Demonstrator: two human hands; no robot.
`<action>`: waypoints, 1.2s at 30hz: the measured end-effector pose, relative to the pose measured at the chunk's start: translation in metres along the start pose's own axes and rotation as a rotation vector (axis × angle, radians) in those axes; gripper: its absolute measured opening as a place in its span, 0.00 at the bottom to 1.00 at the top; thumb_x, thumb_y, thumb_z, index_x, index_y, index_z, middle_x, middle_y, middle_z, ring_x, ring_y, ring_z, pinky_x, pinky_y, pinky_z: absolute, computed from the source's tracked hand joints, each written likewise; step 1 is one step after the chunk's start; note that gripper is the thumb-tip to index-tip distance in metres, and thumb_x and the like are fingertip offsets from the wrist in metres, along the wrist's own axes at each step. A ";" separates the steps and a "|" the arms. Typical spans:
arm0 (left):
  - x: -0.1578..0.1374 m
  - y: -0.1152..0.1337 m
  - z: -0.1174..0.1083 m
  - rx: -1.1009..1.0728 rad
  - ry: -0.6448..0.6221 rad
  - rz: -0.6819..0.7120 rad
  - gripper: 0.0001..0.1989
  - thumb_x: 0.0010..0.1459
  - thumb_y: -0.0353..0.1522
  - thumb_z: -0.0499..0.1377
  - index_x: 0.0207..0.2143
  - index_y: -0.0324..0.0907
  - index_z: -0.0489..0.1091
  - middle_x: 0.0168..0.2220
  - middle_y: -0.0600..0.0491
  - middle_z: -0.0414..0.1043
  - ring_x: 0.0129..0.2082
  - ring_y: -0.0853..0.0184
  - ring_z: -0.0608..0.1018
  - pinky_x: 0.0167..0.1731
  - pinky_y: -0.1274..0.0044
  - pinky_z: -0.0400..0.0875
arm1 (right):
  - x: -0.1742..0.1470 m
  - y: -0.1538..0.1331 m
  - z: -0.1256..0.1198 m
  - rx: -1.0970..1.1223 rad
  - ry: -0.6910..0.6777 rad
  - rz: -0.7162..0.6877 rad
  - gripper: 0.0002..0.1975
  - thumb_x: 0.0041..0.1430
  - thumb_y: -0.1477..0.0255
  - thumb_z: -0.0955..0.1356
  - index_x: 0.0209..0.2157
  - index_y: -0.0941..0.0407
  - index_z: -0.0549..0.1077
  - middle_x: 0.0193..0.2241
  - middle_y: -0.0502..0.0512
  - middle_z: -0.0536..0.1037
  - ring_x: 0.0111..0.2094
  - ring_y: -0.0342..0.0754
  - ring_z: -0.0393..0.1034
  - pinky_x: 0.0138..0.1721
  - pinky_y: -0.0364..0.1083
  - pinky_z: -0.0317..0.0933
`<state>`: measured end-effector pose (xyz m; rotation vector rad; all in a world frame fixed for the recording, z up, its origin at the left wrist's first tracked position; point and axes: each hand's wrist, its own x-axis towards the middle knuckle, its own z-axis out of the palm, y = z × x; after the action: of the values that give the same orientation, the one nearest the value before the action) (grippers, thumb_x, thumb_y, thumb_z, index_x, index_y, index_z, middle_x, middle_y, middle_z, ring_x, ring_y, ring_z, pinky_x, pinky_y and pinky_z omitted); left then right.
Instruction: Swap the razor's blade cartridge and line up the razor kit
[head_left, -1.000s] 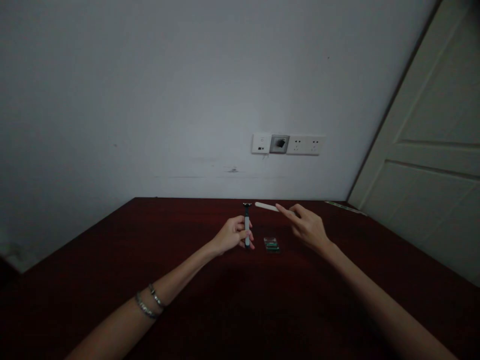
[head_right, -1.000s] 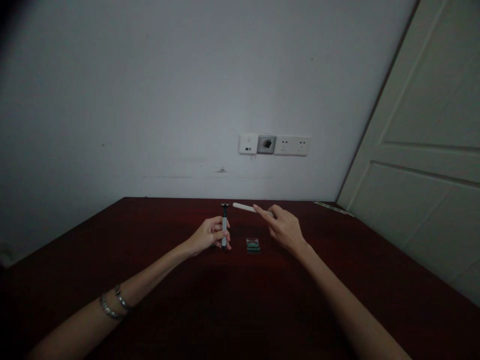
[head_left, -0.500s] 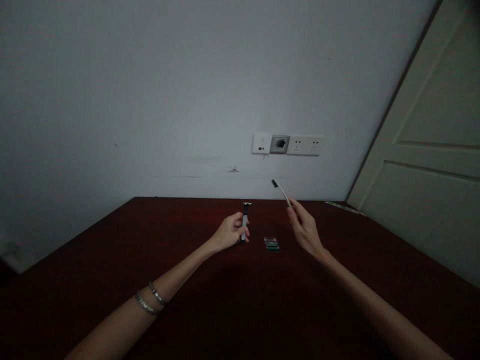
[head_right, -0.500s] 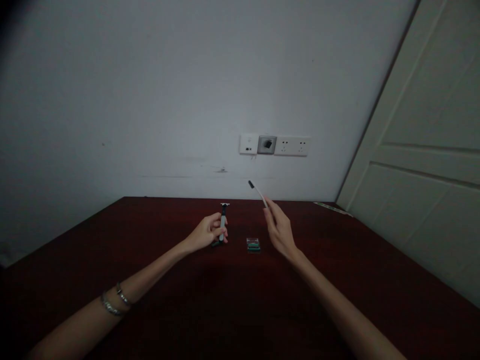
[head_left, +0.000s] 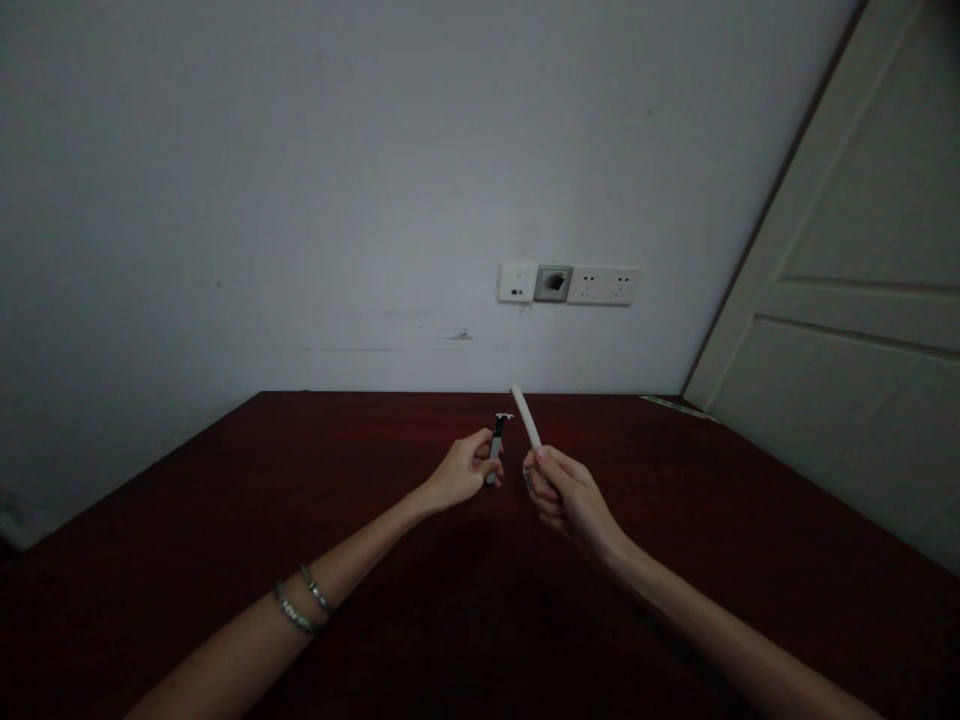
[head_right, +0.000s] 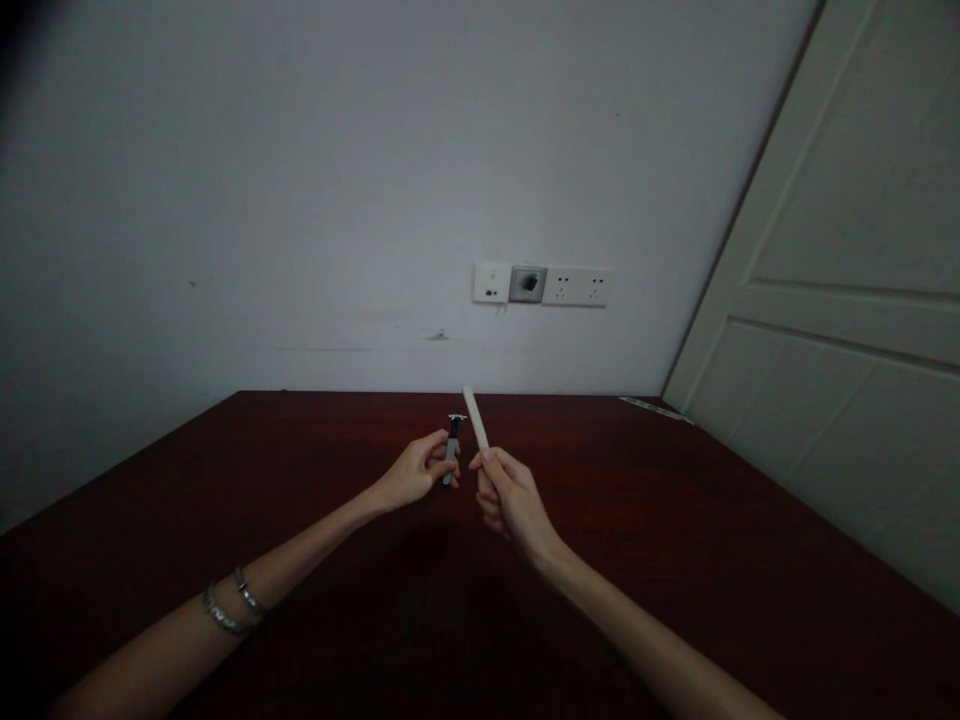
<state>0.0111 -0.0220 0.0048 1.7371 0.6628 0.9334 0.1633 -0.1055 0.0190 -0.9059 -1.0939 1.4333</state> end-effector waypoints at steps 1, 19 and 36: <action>0.000 0.001 0.000 -0.010 0.001 0.007 0.06 0.50 0.25 0.54 0.33 0.38 0.59 0.24 0.56 0.67 0.23 0.73 0.74 0.26 0.78 0.69 | -0.003 0.006 0.002 0.011 -0.001 0.018 0.18 0.50 0.54 0.65 0.29 0.55 0.61 0.13 0.38 0.51 0.11 0.33 0.37 0.10 0.34 0.32; 0.000 0.010 -0.001 -0.013 0.000 0.019 0.06 0.51 0.25 0.54 0.33 0.38 0.60 0.24 0.55 0.67 0.23 0.72 0.73 0.27 0.78 0.69 | -0.009 0.025 0.013 0.168 0.034 -0.012 0.18 0.48 0.55 0.68 0.24 0.55 0.60 0.13 0.38 0.48 0.12 0.33 0.36 0.11 0.34 0.32; 0.002 0.007 -0.002 -0.043 -0.002 0.058 0.07 0.52 0.27 0.54 0.35 0.38 0.61 0.27 0.54 0.67 0.24 0.72 0.73 0.29 0.77 0.69 | -0.012 0.027 0.014 0.191 0.012 0.096 0.19 0.46 0.55 0.68 0.23 0.55 0.59 0.12 0.38 0.49 0.11 0.33 0.37 0.10 0.34 0.31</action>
<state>0.0101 -0.0218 0.0118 1.7267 0.5900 0.9792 0.1440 -0.1197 -0.0031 -0.8375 -0.8973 1.5800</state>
